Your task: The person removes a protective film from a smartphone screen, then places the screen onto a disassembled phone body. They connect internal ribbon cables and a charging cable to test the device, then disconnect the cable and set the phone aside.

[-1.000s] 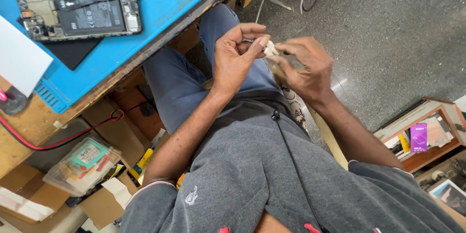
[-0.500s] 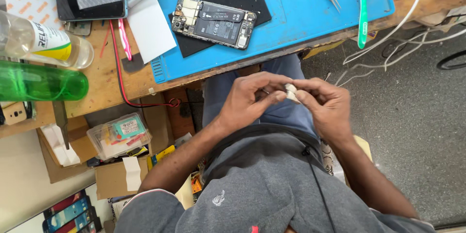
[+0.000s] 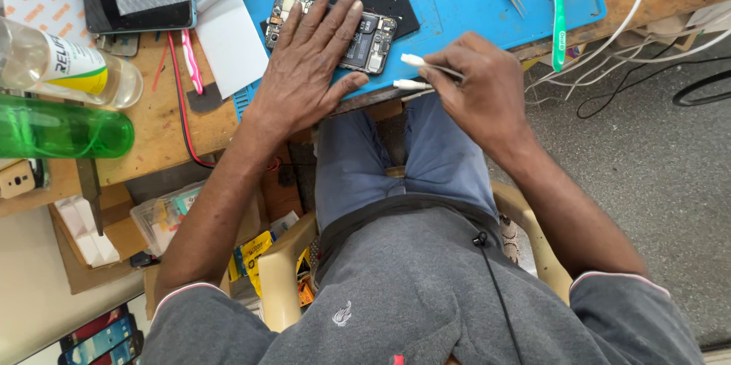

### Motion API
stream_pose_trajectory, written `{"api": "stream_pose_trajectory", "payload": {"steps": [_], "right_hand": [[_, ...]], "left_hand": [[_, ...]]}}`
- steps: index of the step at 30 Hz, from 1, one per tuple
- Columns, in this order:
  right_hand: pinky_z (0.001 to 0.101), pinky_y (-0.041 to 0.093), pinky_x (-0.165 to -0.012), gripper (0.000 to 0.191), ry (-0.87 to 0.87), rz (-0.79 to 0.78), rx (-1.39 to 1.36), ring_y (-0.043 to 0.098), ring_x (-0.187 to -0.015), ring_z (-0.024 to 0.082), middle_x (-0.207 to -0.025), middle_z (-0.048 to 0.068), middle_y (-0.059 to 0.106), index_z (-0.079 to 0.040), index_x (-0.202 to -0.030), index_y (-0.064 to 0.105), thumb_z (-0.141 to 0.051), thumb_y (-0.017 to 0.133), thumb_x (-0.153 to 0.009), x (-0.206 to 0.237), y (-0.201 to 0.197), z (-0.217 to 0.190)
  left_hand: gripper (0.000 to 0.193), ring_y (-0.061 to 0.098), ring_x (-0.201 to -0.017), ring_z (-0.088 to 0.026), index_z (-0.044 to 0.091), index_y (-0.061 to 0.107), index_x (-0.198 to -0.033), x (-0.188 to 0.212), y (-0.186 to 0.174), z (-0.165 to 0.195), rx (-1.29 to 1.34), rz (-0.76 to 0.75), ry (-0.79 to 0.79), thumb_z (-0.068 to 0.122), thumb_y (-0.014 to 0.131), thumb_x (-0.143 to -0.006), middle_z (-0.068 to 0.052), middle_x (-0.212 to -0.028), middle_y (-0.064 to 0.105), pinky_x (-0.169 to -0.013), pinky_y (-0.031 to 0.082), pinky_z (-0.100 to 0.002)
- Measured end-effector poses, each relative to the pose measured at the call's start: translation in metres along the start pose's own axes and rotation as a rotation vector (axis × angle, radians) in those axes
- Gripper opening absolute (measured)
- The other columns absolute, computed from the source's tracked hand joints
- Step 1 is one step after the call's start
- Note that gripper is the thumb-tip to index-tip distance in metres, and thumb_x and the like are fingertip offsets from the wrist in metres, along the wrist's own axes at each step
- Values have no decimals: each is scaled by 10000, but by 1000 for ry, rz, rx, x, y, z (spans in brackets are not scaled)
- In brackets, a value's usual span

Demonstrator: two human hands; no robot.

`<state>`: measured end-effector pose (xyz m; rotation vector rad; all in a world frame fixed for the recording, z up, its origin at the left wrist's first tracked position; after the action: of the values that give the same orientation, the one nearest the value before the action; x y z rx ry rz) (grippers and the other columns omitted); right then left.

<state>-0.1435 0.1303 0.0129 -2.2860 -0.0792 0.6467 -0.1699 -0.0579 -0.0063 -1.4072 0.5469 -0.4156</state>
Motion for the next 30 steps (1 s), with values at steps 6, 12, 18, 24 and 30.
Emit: {"api": "stream_pose_trajectory", "payload": {"steps": [6,12,18,24,30], "right_hand": [[308,510,-632,112,50,-82,-174,661,-744,156,-860,87,669,-24,-954,788,-79,856,-884,-24,20,15],[279,498,-613,129,124,-142,-185,634,-716,107,-825,54,677,-51,-973,808,-68,853,-853,-35,33,24],[267,472,-603,148,128,-148,-204,610,-715,97,-831,46,680,-65,-1008,819,-95,882,-877,-38,37,24],[264,478,-610,137,131,-165,-207,621,-729,91,-853,47,688,-61,-1002,808,-83,875,-885,-39,36,23],[267,478,-627,152,108,-154,-194,618,-733,104,-862,52,690,-59,-1017,814,-68,876,-879,-42,38,20]], "left_hand": [[793,160,-1592,-247,150,270,-1659,2,5,-9,54,5,-30,656,379,-1059,-40,-1719,227,-1314,83,-474],[683,166,-1611,-242,146,275,-1675,4,3,-14,66,31,-18,535,405,-1129,-40,-1737,240,-1332,82,-472],[680,161,-1606,-248,136,280,-1672,4,2,-18,82,29,-9,523,424,-1132,-47,-1732,237,-1324,74,-481],[685,166,-1607,-264,123,277,-1672,3,0,-20,95,27,0,508,445,-1131,-62,-1732,246,-1319,76,-492],[681,168,-1607,-268,120,279,-1674,2,1,-23,107,20,-4,498,449,-1134,-68,-1732,254,-1316,76,-502]]}}
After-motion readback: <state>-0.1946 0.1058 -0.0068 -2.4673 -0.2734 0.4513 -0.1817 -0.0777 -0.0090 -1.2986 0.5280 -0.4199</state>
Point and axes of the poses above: each hand's wrist, its own x-axis away from the middle knuckle, its own y-axis out of the palm, z = x × y, the point moved 10 cm from there along -x, towards the middle knuckle
